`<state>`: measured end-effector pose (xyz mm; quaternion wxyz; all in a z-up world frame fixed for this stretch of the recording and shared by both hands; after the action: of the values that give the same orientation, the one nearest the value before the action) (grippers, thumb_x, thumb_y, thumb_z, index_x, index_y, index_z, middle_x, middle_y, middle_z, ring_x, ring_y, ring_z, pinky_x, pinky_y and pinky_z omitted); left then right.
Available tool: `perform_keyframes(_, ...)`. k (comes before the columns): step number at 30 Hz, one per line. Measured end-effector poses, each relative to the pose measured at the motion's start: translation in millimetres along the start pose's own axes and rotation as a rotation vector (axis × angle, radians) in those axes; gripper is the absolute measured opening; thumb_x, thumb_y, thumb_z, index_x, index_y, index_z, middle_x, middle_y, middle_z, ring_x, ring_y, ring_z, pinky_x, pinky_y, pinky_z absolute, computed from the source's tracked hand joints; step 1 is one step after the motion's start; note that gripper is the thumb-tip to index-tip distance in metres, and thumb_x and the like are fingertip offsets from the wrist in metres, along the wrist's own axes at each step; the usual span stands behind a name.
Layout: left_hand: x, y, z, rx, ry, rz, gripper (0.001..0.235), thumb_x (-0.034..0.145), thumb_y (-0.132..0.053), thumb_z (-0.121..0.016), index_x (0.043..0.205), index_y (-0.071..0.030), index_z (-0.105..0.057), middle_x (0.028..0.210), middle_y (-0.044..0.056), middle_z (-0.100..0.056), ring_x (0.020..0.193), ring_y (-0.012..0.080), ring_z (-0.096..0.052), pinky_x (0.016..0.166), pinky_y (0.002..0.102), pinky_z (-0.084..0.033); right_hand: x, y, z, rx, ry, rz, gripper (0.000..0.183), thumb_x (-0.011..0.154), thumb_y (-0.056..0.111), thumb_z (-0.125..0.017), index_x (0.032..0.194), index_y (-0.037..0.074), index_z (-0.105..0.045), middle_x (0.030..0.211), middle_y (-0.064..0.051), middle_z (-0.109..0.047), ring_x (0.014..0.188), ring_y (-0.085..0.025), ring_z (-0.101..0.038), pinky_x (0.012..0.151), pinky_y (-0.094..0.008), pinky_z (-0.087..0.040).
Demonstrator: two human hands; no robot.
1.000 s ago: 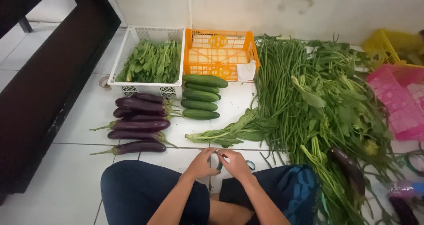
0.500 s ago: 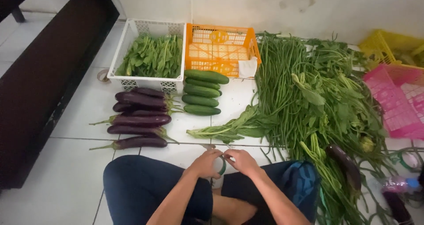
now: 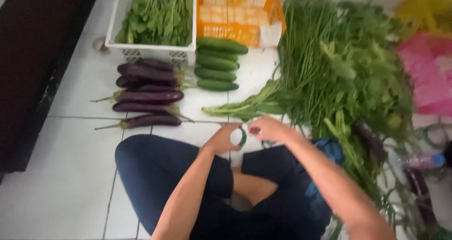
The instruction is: The person sits on the floor and bundles leafy green vegetables using a green rubber band. They gather the stems, stretch the band around the bunch, and place the finished bundle into a white crate. The person repeats this process with another bunch of vegetables.
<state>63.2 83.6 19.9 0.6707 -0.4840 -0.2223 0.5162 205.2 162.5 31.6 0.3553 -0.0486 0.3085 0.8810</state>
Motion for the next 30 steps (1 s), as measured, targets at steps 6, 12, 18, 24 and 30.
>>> perform_keyframes(6,-1,3,4,-0.049,-0.023,0.105,0.097,0.069,-0.03,-0.088,0.155,-0.029,-0.043,0.147,0.014,-0.057,0.134,0.0385,-0.055,0.117,0.052,-0.042,-34,60,87,0.068,-0.027,-0.045,0.037,0.082,0.01,-0.073,0.12,0.008,-0.074,0.106,-0.016,-0.078,0.099,-0.029,-0.076,0.087,-0.042,-0.062)
perform_keyframes(12,-8,-23,11,-0.226,-0.014,0.114,0.1,0.068,-0.034,-0.092,0.153,-0.032,-0.039,0.157,0.008,-0.05,0.146,0.0371,-0.043,0.124,0.052,-0.036,-36,24,68,0.467,-0.163,-0.104,0.046,0.084,0.015,-0.084,0.126,0.003,-0.072,0.109,-0.016,-0.075,0.097,-0.026,-0.074,0.088,-0.035,-0.062)
perform_keyframes(18,-14,-32,11,-0.299,-0.044,0.091,0.1,0.071,-0.029,-0.092,0.155,-0.031,-0.039,0.163,0.006,-0.043,0.152,0.0326,-0.035,0.127,0.051,-0.032,-26,6,19,0.664,-0.309,-0.169,0.031,0.085,0.017,-0.086,0.115,0.013,-0.079,0.103,-0.008,-0.078,0.086,-0.017,-0.075,0.076,-0.027,-0.064)
perform_keyframes(24,-17,-39,13,-0.313,-0.051,0.117,0.078,0.077,-0.027,-0.088,0.141,-0.021,-0.044,0.162,0.013,-0.042,0.152,0.0359,-0.034,0.125,0.054,-0.034,-30,3,15,0.775,-0.469,-0.205,0.023,0.089,0.021,-0.087,0.105,0.006,-0.081,0.091,-0.011,-0.076,0.081,-0.019,-0.074,0.072,-0.03,-0.064)
perform_keyframes(30,-17,-44,13,-0.239,-0.11,0.027,0.039,0.075,-0.031,-0.091,0.102,-0.012,-0.071,0.163,0.014,-0.037,0.148,0.0413,-0.038,0.124,0.053,-0.036,-31,5,32,0.501,-0.544,-0.222,0.014,0.088,0.029,-0.085,0.095,0.017,-0.082,0.088,-0.005,-0.078,0.084,-0.018,-0.073,0.077,-0.028,-0.06)
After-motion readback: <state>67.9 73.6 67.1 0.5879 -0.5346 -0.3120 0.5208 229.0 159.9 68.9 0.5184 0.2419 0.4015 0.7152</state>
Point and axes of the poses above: each hand's wrist, its own x-axis towards the middle knuckle, its own z-axis out of the back of the hand, y = z × x, the point moved 9 cm from there along x, towards the middle knuckle
